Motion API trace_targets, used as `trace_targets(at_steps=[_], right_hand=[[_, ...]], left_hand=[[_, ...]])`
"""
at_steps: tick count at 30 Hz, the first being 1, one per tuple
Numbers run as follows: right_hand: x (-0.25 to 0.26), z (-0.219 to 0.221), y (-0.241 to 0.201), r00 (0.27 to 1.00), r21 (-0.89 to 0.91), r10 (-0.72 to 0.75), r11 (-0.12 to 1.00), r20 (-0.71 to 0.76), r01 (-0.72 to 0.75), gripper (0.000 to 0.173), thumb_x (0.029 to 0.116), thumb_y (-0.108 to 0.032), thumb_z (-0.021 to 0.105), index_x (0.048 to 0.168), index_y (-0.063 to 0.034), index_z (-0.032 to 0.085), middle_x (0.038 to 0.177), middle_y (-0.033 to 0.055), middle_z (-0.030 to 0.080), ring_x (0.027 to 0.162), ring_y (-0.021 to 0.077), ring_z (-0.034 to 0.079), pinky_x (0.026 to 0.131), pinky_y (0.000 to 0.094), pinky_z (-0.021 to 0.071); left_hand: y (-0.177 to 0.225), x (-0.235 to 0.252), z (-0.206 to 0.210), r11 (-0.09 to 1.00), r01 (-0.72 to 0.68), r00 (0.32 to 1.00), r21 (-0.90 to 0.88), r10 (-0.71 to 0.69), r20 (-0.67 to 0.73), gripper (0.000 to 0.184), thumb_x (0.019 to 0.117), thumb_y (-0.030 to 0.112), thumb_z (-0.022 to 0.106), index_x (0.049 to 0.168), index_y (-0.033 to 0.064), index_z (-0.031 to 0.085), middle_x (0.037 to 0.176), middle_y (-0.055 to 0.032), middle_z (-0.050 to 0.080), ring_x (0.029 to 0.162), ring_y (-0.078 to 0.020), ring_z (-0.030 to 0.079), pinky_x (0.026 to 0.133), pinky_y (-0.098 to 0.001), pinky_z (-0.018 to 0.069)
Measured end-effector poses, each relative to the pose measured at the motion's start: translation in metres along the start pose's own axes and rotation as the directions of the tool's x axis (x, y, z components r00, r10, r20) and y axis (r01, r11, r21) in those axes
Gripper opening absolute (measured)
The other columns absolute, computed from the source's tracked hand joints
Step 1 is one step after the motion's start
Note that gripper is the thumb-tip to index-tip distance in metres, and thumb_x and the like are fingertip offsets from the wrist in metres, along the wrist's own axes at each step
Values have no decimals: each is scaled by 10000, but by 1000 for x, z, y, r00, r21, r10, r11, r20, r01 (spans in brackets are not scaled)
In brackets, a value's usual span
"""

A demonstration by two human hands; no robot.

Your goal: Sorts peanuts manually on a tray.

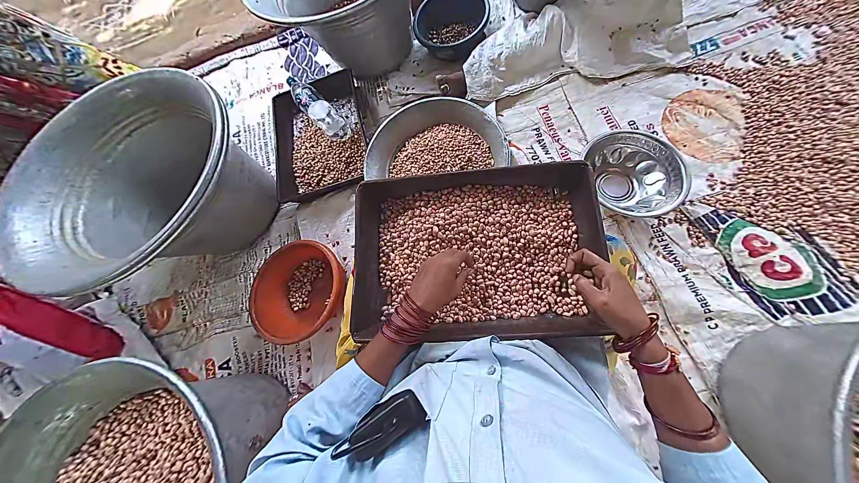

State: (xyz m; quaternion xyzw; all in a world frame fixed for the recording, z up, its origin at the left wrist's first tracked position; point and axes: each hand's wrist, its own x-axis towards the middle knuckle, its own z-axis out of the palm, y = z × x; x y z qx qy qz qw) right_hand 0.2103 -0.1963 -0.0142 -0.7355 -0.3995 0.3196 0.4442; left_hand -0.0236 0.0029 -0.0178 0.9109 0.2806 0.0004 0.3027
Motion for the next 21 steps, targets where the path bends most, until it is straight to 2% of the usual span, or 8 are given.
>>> trace_targets(at_steps=[2,3,5,6,12,14,16,21], right_hand=[[-6,-1,0,993,-252,-96,962,67,110,186,901,-136,576,997,-63,718,789,-9,600,625,30,465,579,229,395],[-10,0,-2,984,-354,-118,921,134,159,177,914,-135,620,1006,-55,749,817,67,654,653,138,547,610,335,464],[-15,3,-10,952,-490,-41,850,304,194,168,944,-129,679,1053,-38,769,939,211,709,846,382,699,742,570,544],[-16,6,-14,929,-538,10,818,369,205,171,953,-134,682,1071,-45,769,986,231,712,913,425,704,771,607,536],[-7,25,-21,824,-626,156,729,544,276,219,981,-70,618,1149,-77,758,1122,241,701,1021,433,688,827,597,521],[-2,26,-27,798,-657,219,704,562,270,214,1002,-81,594,1151,-73,748,1146,241,689,1055,433,674,845,598,511],[0,26,-29,794,-675,253,695,553,248,215,1007,-96,595,1161,-64,741,1157,253,682,1071,446,666,854,606,502],[2,23,-31,779,-719,345,670,523,186,248,1036,-151,577,1220,-65,718,1205,242,678,1120,430,657,901,604,500]], left_hand=[[4,3,5,998,26,999,64,-28,42,225,1008,149,598,1137,19,728,1095,-214,715,1005,-392,706,886,-559,547],[6,3,6,996,32,997,84,-37,63,228,1007,143,595,1149,25,728,1104,-214,711,1013,-394,705,884,-562,548],[10,4,7,993,32,995,114,-43,94,239,1002,133,596,1174,28,724,1123,-220,706,1019,-402,704,879,-568,547],[11,5,8,992,29,994,125,-42,105,244,999,136,603,1181,24,720,1128,-224,704,1019,-406,703,879,-569,547],[12,5,6,996,57,981,66,-68,182,278,1001,198,600,1157,-8,702,1073,-208,708,992,-372,696,887,-555,536],[5,5,5,988,50,990,-146,-30,139,267,977,205,583,1106,6,706,848,-107,660,743,-217,599,724,-414,504],[5,7,5,935,30,990,-352,20,136,310,933,180,486,1131,16,661,875,-42,637,729,-91,552,688,-300,466],[41,20,29,928,-235,913,-291,313,261,213,993,94,582,1112,-9,725,957,-172,717,829,-269,668,809,-453,542]])
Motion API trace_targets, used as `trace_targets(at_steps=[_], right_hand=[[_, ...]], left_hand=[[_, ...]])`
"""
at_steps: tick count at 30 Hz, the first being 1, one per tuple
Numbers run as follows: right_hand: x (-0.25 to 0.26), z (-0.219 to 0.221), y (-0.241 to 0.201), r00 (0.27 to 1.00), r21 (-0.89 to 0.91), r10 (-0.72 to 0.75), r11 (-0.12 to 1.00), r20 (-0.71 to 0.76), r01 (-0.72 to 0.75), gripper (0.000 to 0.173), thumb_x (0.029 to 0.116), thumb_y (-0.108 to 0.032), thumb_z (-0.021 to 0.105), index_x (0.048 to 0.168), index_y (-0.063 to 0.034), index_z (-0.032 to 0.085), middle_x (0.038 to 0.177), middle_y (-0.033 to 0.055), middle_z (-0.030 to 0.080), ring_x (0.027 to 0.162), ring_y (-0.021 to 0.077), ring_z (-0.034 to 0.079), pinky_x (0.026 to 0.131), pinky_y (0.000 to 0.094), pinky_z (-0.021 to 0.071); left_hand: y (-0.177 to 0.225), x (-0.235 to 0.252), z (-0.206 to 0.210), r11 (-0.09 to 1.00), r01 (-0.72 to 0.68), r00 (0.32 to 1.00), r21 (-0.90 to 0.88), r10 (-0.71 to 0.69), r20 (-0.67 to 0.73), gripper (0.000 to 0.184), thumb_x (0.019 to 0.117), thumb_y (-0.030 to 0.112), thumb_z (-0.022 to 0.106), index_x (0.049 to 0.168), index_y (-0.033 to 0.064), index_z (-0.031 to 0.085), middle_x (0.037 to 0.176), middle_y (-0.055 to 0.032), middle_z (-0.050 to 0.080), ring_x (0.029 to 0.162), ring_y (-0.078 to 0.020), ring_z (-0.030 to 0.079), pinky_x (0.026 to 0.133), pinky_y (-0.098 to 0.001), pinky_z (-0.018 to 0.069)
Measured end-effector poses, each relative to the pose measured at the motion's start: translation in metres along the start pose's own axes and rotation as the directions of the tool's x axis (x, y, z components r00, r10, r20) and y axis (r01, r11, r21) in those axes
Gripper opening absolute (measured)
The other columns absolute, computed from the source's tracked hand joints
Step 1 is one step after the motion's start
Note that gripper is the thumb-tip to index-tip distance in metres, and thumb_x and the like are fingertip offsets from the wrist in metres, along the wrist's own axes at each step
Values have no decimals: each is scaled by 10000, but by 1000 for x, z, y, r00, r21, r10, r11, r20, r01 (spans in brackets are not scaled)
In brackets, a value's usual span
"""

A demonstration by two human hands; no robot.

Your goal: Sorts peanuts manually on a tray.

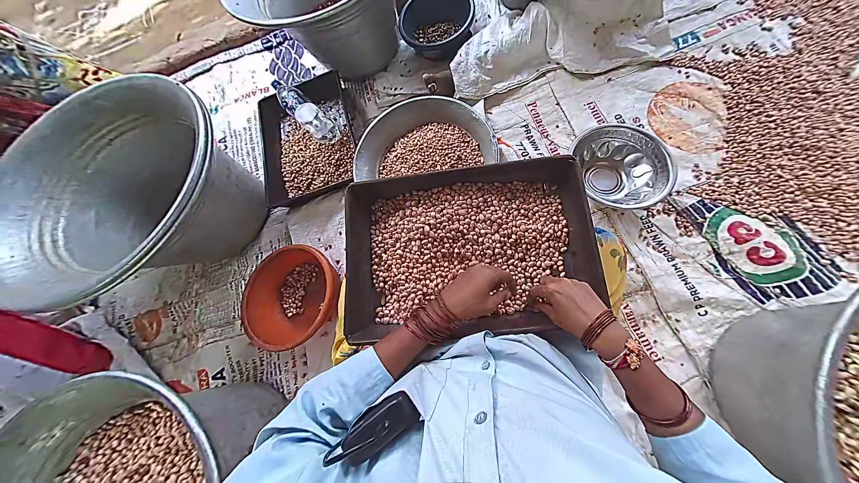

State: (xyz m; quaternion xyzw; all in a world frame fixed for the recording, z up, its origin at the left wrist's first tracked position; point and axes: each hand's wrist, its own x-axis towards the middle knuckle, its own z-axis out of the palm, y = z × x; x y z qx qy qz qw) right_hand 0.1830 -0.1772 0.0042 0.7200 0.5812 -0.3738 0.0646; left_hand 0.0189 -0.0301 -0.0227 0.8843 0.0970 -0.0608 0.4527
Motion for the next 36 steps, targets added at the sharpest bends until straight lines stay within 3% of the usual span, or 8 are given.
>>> trace_targets(at_steps=[3,16,22,26,29,33,34,36], right_hand=[[-5,-2,6,998,48,53,997,29,-55,263,1040,-155,570,1238,-53,709,1212,225,689,1156,411,648,953,592,481],[-46,-4,26,999,208,32,978,7,-32,349,984,-335,706,1209,-68,709,1054,181,719,954,357,684,865,565,512],[-51,-6,37,999,278,-21,960,-44,33,234,964,-221,731,1090,-25,710,889,158,693,786,305,647,766,520,502],[-39,5,64,861,612,23,714,-508,342,148,924,-223,694,959,-80,679,734,-116,574,614,-64,487,587,146,423],[-23,-6,64,794,773,221,478,-566,418,34,970,-95,573,1002,-106,581,798,-58,637,582,-3,575,566,164,515],[-7,-17,44,732,468,261,879,-629,90,107,968,-71,631,1024,-36,716,791,103,600,657,219,547,614,420,451],[-3,-19,37,740,333,243,943,-627,-27,156,977,-105,651,1068,-16,740,878,198,661,778,360,653,694,549,520],[3,-20,24,775,168,263,965,-575,-203,204,1007,-127,622,1108,8,737,1009,271,686,920,471,689,764,629,521]], left_hand=[[8,16,18,985,-94,985,147,71,155,207,996,73,583,1118,24,743,1088,-197,728,1032,-367,705,897,-566,541],[11,22,22,953,-188,956,238,123,266,198,1009,90,548,1056,-19,707,1019,-224,705,953,-409,704,786,-595,547],[-13,4,-29,848,-3,983,-530,-95,-157,170,927,110,498,984,30,637,780,58,590,641,34,506,599,-154,426],[-41,-11,-66,866,28,845,-498,-287,-452,348,983,33,335,942,39,681,652,56,542,509,5,426,502,-158,377],[-44,-7,-66,927,326,825,-185,-375,-423,343,1077,64,409,1187,83,733,797,-69,650,605,-131,494,609,-337,441],[-21,-3,-35,951,285,956,-124,-290,-31,412,1063,70,367,1395,10,604,1271,-231,673,1176,-308,651,1048,-498,468],[-17,-4,-29,960,242,970,-140,-237,54,418,1066,82,368,1414,25,594,1293,-198,670,1143,-247,656,1021,-430,487],[-14,-7,-22,951,172,985,-258,-166,48,392,1060,101,388,1364,79,634,1023,-53,675,702,-48,523,641,-240,446]])
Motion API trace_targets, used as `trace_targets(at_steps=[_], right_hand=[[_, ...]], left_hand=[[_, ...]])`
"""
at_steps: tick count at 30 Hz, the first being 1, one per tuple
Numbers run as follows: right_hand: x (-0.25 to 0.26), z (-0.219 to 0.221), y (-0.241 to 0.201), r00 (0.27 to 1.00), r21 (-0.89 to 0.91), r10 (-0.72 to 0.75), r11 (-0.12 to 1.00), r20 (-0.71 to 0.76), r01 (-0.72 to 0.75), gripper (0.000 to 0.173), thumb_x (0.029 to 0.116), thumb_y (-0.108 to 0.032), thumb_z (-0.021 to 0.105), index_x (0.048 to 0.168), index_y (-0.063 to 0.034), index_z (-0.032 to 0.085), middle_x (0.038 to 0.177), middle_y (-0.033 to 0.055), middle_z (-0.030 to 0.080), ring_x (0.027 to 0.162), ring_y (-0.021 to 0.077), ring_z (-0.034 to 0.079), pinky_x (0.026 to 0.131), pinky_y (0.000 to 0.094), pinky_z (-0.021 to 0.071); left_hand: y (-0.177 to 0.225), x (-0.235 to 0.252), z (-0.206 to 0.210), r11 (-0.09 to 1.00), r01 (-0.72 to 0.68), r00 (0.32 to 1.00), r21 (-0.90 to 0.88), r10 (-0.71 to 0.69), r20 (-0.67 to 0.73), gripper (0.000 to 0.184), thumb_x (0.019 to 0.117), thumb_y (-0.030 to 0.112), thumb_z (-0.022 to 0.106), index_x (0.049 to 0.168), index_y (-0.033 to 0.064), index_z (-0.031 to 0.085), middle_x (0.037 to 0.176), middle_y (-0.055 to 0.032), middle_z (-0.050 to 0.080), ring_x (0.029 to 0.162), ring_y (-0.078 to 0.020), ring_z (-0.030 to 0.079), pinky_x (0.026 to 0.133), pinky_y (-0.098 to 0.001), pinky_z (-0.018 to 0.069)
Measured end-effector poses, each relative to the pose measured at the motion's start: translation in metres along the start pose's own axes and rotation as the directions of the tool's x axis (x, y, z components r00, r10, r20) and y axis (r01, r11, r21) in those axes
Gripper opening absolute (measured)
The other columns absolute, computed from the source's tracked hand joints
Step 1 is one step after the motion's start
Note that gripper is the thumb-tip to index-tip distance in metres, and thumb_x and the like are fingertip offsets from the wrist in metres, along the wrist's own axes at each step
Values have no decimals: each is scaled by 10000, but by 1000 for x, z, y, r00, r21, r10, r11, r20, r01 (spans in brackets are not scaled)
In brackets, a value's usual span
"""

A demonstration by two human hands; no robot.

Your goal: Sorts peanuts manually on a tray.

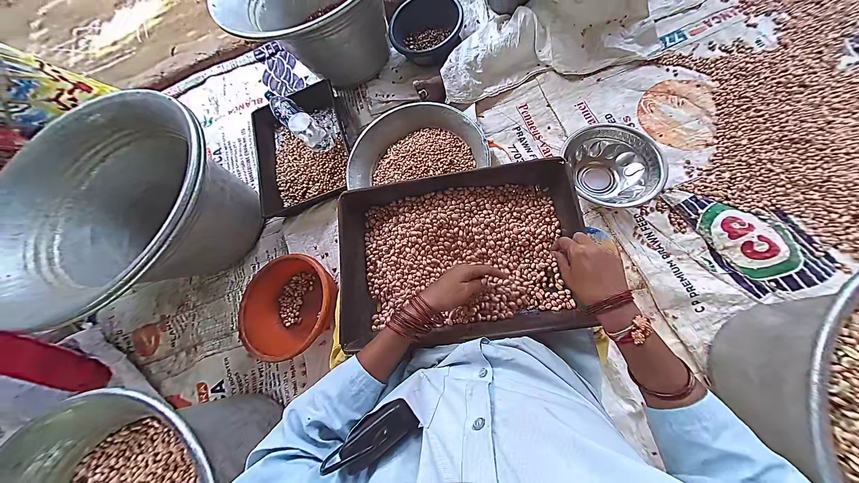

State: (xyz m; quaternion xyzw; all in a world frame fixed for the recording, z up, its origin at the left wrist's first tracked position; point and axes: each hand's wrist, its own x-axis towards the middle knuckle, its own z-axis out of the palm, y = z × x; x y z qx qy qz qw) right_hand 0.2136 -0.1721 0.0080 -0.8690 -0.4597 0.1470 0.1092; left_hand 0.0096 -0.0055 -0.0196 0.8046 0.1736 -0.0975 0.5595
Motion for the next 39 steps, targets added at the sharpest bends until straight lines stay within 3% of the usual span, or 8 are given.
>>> trace_targets(at_steps=[2,6,10,15,19,30,36,39], right_hand=[[2,1,-10,997,-95,47,995,65,-40,215,1022,-117,604,1122,22,734,1072,273,683,991,472,678,800,619,512],[8,6,-16,990,-184,56,982,132,-31,230,1033,-111,588,1147,43,715,1121,280,671,1042,474,666,802,598,521],[11,14,-17,992,-217,32,976,123,-4,214,1024,-89,589,1113,67,705,1110,284,671,1026,473,670,775,591,528],[13,10,-17,985,-227,40,974,169,0,226,1036,-102,571,1141,54,697,1138,266,667,1053,456,663,796,580,529],[13,8,-15,981,-232,30,973,194,16,250,1038,-142,575,1155,34,707,1167,250,675,1070,443,665,820,575,526],[14,11,-18,980,-264,25,964,197,29,246,1037,-142,574,1146,23,719,1156,242,686,1072,435,669,834,567,526],[6,-21,-32,928,-125,22,992,372,27,301,1059,-231,551,1234,-43,709,1250,232,665,1177,414,638,957,591,481],[-15,-29,-43,931,104,-205,978,301,182,266,1037,-193,594,1168,-13,740,1156,252,691,1082,422,674,919,585,509]], left_hand=[[0,-4,-4,992,-26,990,-122,9,-142,373,1048,95,400,1321,65,651,804,40,575,565,18,387,532,-178,342],[5,-9,-17,996,91,905,-4,-84,-418,264,1063,125,480,1179,98,715,762,21,588,611,-25,453,617,-230,407],[9,-3,-3,981,102,955,164,-50,-293,264,1047,170,506,1173,83,721,851,-37,672,692,-89,540,702,-305,474],[24,20,22,893,41,981,447,49,-189,295,1060,179,498,1214,61,720,1033,-175,741,941,-354,709,861,-558,533],[25,39,34,780,-45,983,624,145,-110,277,1054,123,487,1179,35,717,1057,-220,731,978,-416,722,801,-586,556],[38,42,47,696,52,995,716,28,-99,294,1040,39,437,1245,-29,636,1104,-265,694,1028,-439,699,795,-562,560],[38,42,32,910,126,991,396,-100,-87,308,1017,192,536,1226,-6,647,1067,-216,699,1011,-365,680,894,-553,518],[23,35,26,972,86,995,-220,-97,-39,207,1026,126,452,1103,2,599,801,-19,561,653,-83,519,623,-263,454]])
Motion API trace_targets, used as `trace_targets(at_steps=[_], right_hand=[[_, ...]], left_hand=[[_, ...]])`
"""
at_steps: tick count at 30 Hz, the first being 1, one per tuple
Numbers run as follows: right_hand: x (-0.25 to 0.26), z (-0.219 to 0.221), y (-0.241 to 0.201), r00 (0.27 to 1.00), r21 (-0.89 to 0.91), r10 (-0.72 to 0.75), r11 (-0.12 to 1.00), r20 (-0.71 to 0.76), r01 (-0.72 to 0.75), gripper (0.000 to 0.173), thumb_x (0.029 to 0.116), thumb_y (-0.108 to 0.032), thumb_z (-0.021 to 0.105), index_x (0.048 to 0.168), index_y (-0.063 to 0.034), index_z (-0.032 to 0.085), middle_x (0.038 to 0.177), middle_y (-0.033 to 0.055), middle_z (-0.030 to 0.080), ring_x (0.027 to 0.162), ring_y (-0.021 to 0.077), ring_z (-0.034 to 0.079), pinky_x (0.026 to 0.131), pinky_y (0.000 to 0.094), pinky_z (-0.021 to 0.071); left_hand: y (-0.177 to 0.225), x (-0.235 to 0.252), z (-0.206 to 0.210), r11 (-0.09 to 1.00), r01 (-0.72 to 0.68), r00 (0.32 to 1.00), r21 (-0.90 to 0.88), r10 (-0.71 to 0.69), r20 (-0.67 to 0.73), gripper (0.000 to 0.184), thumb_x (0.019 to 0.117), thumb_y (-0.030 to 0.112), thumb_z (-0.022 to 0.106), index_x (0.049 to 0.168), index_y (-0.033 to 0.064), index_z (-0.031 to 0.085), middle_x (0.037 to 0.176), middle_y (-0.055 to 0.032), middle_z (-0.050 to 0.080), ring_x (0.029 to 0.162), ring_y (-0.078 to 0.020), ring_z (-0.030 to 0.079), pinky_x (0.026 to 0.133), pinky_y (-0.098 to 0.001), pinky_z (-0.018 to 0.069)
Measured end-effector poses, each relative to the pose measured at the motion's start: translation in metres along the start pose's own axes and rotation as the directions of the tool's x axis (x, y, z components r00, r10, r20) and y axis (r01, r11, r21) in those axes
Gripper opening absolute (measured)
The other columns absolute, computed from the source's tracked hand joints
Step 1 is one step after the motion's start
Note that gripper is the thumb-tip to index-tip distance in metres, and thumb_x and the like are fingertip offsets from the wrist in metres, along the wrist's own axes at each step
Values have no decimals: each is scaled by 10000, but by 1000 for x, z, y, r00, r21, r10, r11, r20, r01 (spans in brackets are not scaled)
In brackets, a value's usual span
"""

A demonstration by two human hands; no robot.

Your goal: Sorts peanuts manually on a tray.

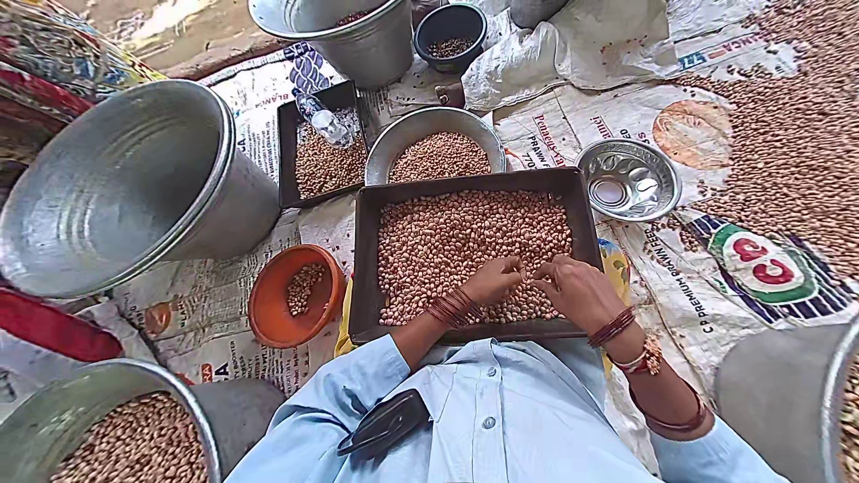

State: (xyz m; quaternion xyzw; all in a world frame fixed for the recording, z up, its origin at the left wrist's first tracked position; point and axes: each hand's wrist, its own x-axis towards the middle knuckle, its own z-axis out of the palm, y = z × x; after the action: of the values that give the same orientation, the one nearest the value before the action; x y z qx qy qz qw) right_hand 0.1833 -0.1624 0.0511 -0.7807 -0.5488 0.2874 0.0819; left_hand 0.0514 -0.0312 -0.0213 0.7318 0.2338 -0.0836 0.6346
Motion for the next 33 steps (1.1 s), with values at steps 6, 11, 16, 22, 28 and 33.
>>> trace_targets(at_steps=[6,11,16,22,28,33], right_hand=[[-1,12,-14,970,49,-179,981,-162,189,216,1005,-124,610,1141,-19,741,1139,211,729,1015,401,718,848,584,551],[9,0,0,976,-87,200,977,83,-193,321,1066,-154,530,1348,-38,632,1302,266,644,1172,465,642,944,631,493],[9,9,21,931,-129,336,939,142,-319,360,1071,-158,520,1406,-36,559,1325,281,618,1178,479,631,953,629,484],[20,28,4,862,-274,430,892,270,-359,406,1098,-244,468,1420,2,494,1241,299,653,1170,472,647,937,609,508],[15,40,-3,994,102,28,994,108,-39,298,1062,-165,530,1314,-36,624,1176,219,692,1035,404,688,896,586,523],[22,29,-6,971,118,-171,974,-166,192,196,994,-102,612,1134,-39,734,1023,183,738,904,364,722,801,571,555]], left_hand=[[3,-26,2,820,262,965,-508,-221,140,442,1117,241,245,830,116,557,642,64,554,512,-14,485,478,-167,392],[-13,-81,-69,986,153,915,-65,-166,-368,356,1098,182,406,940,-12,660,727,48,549,593,2,463,575,-186,405],[-38,-171,-142,828,529,462,185,-98,-881,416,1102,223,407,963,-32,705,833,-189,662,787,-316,631,778,-559,486],[-44,-167,-141,773,465,466,431,200,-862,238,1053,126,544,1106,-2,737,1098,-226,721,1065,-399,689,971,-600,508],[-45,-91,-107,762,249,639,597,334,-693,142,927,69,726,1048,12,774,1018,-191,743,1020,-392,690,928,-557,530],[-47,-80,-110,805,258,654,534,262,-710,141,949,89,699,1028,-6,766,1020,-182,750,1013,-360,707,936,-537,541]])
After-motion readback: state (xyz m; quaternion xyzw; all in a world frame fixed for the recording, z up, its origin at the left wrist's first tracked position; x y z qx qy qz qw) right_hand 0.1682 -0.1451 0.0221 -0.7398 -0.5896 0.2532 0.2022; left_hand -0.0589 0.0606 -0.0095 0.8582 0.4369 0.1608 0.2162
